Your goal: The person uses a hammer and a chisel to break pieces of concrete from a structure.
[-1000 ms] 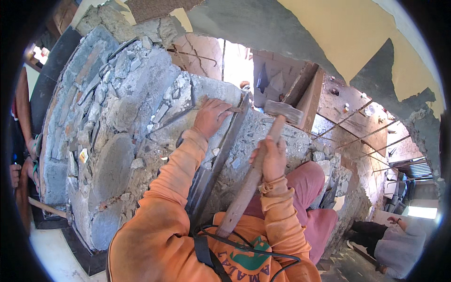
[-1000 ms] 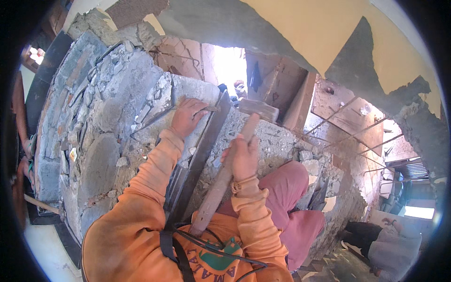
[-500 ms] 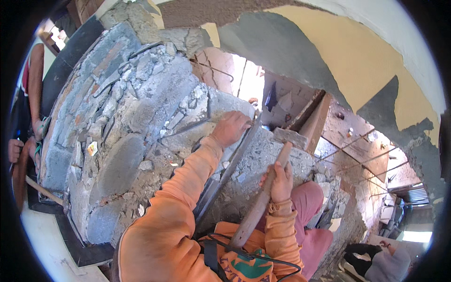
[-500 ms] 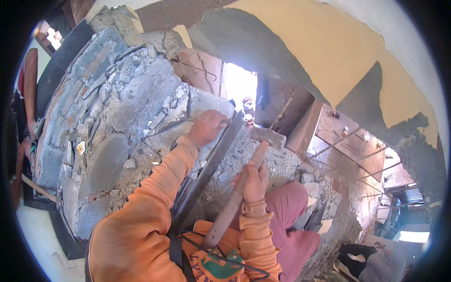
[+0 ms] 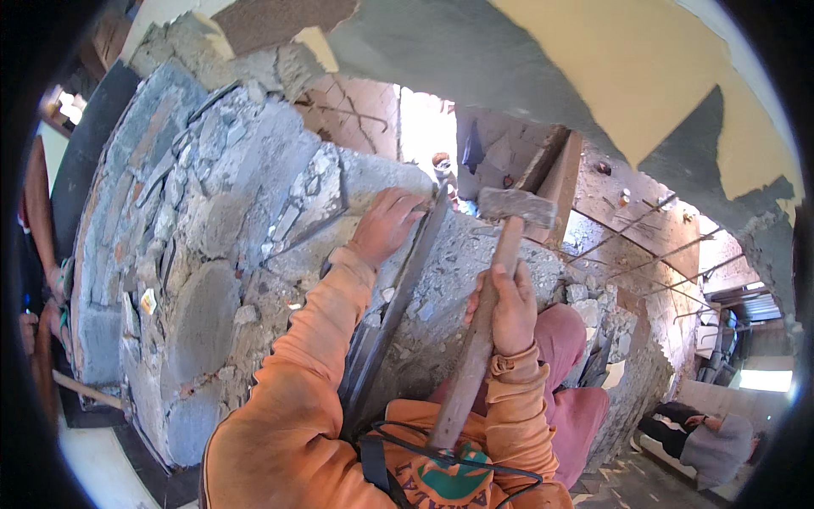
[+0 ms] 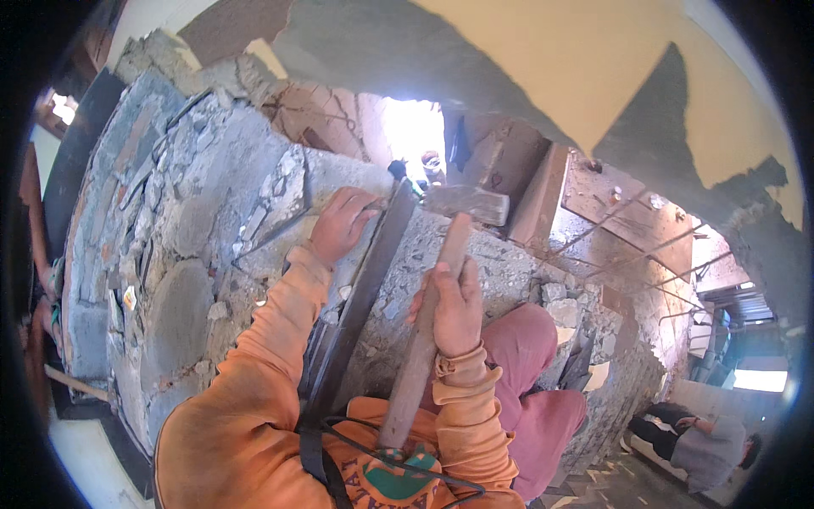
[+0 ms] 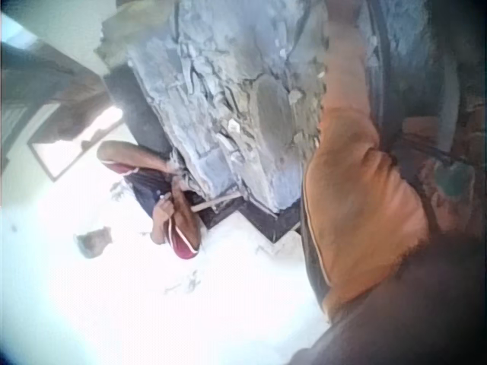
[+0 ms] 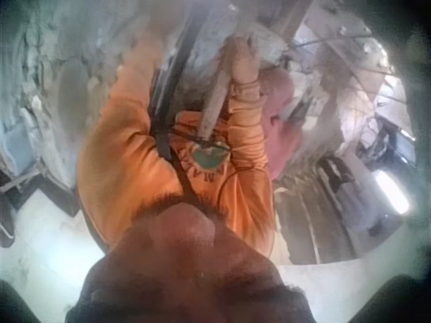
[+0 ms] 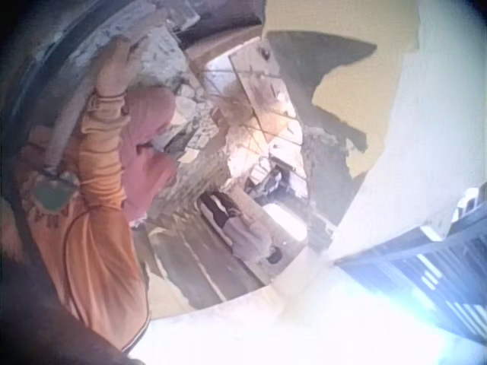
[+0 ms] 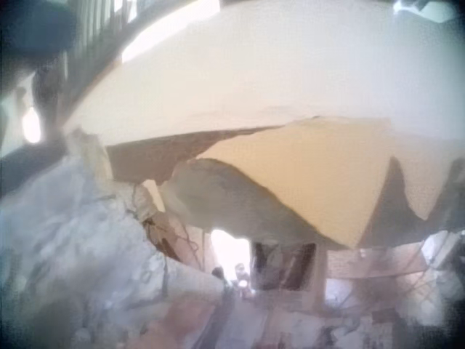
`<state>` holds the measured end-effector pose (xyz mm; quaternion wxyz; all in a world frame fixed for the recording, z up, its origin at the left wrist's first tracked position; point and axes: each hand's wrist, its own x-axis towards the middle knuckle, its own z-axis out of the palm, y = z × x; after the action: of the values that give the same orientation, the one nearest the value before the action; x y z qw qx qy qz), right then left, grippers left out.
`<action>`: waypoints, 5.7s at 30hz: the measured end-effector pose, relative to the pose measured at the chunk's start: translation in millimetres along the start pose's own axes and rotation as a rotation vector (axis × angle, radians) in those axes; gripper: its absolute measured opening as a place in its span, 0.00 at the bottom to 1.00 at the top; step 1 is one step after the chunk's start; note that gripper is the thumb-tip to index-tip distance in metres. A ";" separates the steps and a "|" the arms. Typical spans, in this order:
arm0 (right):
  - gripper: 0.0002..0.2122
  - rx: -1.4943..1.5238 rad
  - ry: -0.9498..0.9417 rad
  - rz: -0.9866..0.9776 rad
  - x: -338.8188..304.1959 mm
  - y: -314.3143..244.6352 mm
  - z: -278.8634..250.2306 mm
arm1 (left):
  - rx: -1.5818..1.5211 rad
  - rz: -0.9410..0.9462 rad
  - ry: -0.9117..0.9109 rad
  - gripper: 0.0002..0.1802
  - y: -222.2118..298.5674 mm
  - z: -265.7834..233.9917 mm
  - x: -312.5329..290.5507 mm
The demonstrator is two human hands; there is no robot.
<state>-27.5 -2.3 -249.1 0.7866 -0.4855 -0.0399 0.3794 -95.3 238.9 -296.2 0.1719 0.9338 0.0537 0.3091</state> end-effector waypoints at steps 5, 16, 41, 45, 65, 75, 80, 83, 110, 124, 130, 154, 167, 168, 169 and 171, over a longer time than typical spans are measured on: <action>0.07 -0.144 -0.073 0.142 12.7 30.5 21.2 | 0.007 -0.002 -0.013 0.14 -1.0 -2.1 3.0; 0.06 -0.202 -0.136 0.161 18.8 21.0 16.7 | 0.017 0.005 -0.020 0.13 -7.3 -5.0 2.1; 0.07 -0.315 -0.189 0.143 30.8 24.8 14.3 | -0.001 -0.067 -0.167 0.12 -15.4 -6.1 -2.6; 0.08 -0.258 -0.067 0.167 24.2 26.2 -22.3 | 0.012 -0.031 -0.164 0.12 -12.4 -3.9 -2.2; 0.18 -1.526 -0.538 -0.539 120.8 23.8 58.9 | -0.059 -0.079 -0.198 0.12 -19.1 -8.6 -9.6; 0.14 -1.675 -0.686 -0.339 124.5 4.9 88.1 | -0.290 -0.014 -0.126 0.11 -27.7 -13.8 -10.3; 0.13 -1.487 -0.539 -0.561 113.0 14.9 78.7 | -0.411 -0.041 -0.126 0.10 -24.1 -21.0 -3.5; 0.13 -1.557 -0.530 -0.373 112.1 10.7 98.0 | -0.387 -0.088 -0.092 0.10 -30.9 -25.4 -7.8; 0.24 -1.440 -0.282 0.335 31.0 82.4 -80.1 | 0.100 -0.086 -0.178 0.13 -9.6 -7.1 2.6; 0.19 -0.363 -0.186 0.012 28.2 9.5 -71.1 | 0.154 -0.233 -0.069 0.13 -6.7 13.8 19.4; 0.20 -0.476 -0.224 -0.119 32.0 -16.2 -64.8 | 0.176 -0.016 -0.244 0.12 -2.8 -5.0 11.7; 0.16 -0.549 0.087 -0.160 -90.1 -22.6 -121.5 | 0.218 0.054 -0.686 0.15 -3.7 -34.3 15.4; 0.20 -0.542 0.094 -0.092 -97.8 -13.7 -135.3 | 0.159 -0.397 -0.223 0.15 -29.9 17.1 52.7; 0.20 -0.565 0.106 -0.098 -98.6 -12.8 -137.8 | 0.165 -0.330 -0.265 0.15 -16.3 17.1 40.4; 0.19 -0.573 0.128 -0.111 -100.1 -10.8 -139.4 | 0.171 -0.264 -0.307 0.15 -5.4 15.4 29.5; 0.19 -0.578 0.168 -0.144 -100.3 -6.0 -135.7 | 0.049 -0.108 -0.444 0.15 -5.3 -5.2 17.5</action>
<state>-36.7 -167.0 -285.0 0.6413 -0.7147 -0.1156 0.2540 -84.4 248.9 -284.4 0.1727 0.9786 0.0719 0.0853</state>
